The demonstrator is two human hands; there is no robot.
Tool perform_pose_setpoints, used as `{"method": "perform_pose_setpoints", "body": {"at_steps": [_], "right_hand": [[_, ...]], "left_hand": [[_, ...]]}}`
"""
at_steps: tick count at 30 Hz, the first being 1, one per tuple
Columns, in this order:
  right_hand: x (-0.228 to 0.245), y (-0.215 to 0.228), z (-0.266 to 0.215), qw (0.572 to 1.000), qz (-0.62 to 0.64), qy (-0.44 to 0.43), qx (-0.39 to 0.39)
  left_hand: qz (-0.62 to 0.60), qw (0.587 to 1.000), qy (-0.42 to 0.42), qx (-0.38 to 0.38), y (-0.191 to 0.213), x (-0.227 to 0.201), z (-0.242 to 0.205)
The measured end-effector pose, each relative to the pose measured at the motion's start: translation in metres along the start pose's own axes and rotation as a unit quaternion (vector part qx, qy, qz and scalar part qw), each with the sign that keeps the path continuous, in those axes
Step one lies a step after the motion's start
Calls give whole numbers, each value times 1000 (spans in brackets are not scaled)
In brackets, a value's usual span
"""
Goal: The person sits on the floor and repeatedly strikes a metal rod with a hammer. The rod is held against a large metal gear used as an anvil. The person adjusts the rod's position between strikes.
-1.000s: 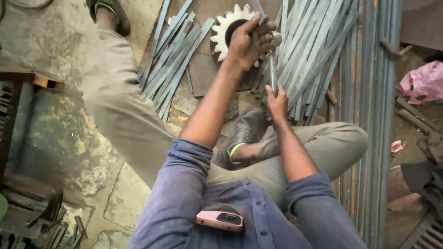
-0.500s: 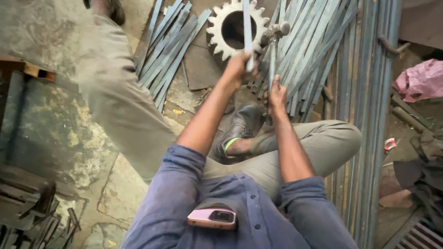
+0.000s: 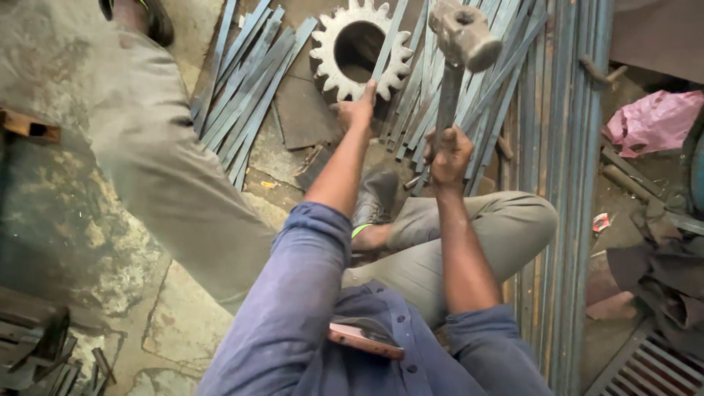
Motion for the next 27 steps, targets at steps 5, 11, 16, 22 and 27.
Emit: {"method": "perform_pose_setpoints", "body": {"at_steps": [5,11,16,22,27], "right_hand": [[-33,-3,24,983,-174,22,-53],[-57,0,41,969,-221,-91,-65],[-19,-2,34,986,-150,-35,-60],[-53,-3,44,925,-366,-79,-69],[-90,16,36,906,-385,-133,-115]], "left_hand": [[-7,998,58,-9,5,-6,-16],[-19,999,33,3,28,-15,-31],[-6,1000,-30,7,33,-8,-35],[-17,996,-46,73,49,-2,-60],[-27,991,-109,78,70,-13,-77]]}}
Point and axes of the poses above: each hand's wrist, its own z-axis towards the middle knuckle, its own y-axis out of the back of the hand, x = y × z, the point moved 9 cm from there along z, towards the middle knuckle, and after that the axes turned 13 degrees about -y, right-handed, at the moved point
